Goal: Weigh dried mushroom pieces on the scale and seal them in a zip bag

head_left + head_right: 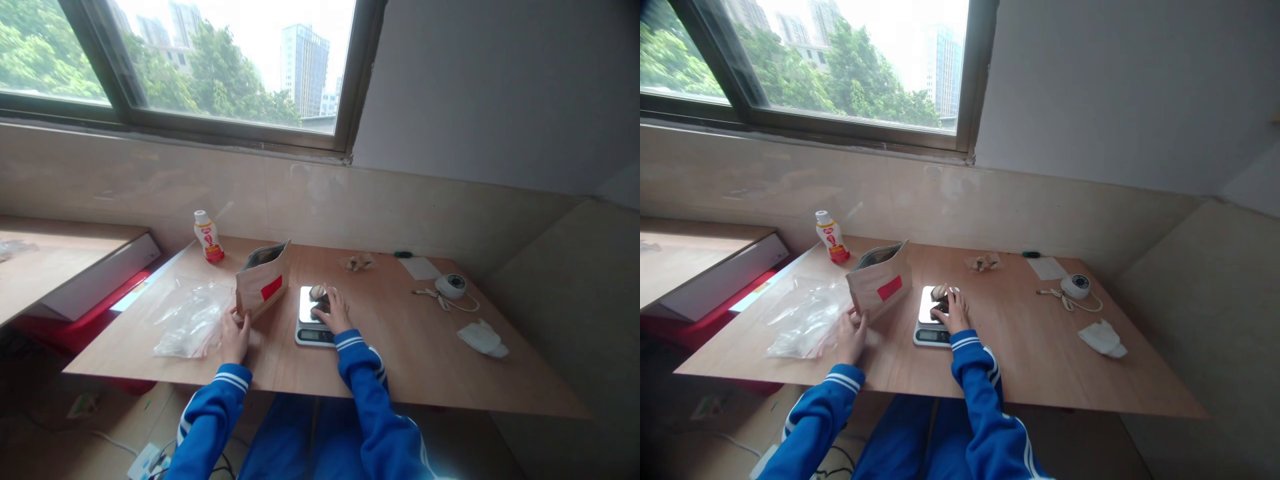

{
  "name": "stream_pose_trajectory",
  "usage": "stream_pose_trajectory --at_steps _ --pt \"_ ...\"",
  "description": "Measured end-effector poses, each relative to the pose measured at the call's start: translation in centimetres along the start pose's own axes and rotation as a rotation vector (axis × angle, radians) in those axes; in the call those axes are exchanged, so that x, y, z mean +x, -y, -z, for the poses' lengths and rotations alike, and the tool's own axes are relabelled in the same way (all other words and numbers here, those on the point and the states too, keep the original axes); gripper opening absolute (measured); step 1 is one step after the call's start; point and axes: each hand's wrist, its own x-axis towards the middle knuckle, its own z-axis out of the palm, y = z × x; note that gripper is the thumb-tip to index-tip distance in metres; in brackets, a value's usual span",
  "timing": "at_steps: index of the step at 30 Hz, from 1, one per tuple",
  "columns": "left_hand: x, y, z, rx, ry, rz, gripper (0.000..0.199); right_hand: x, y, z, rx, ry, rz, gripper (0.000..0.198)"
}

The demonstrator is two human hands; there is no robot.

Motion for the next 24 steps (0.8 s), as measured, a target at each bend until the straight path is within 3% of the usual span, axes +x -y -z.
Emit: stream_pose_trajectory --at_steps 6,9,12,15,19,22,24 --pt "0.0 -0.4 0.1 -0.008 0.003 0.018 0.040 -0.8 0.2 0.5 0.083 -0.045 -0.069 0.081" --pt "-0.1 -0.8 0.2 -0.009 0.005 0.036 0.040 -0.3 1.0 1.6 0.138 -0.057 -0.130 0.076" --pt "-0.1 -0.9 0.3 -0.025 0.011 0.040 0.041 0.8 2.8 4.4 0.288 -0.111 -0.142 0.059" --pt "-0.1 -0.5 0.2 -0.027 0.005 0.010 0.042 2.6 6.3 9.0 0.577 -0.064 0.016 0.041" --pt "0.1 0.3 -0.2 0.007 0.003 -0.016 0.043 6.4 12.1 13.7 0.739 0.197 0.366 0.030" --pt "0.1 0.5 -0.3 0.016 -0.004 -0.018 0.043 9.5 15.3 13.8 0.619 0.322 0.565 0.025" --pt "0.1 0.3 -0.2 0.014 -0.007 -0.023 0.041 10.9 16.5 12.8 0.497 0.364 0.596 0.024"
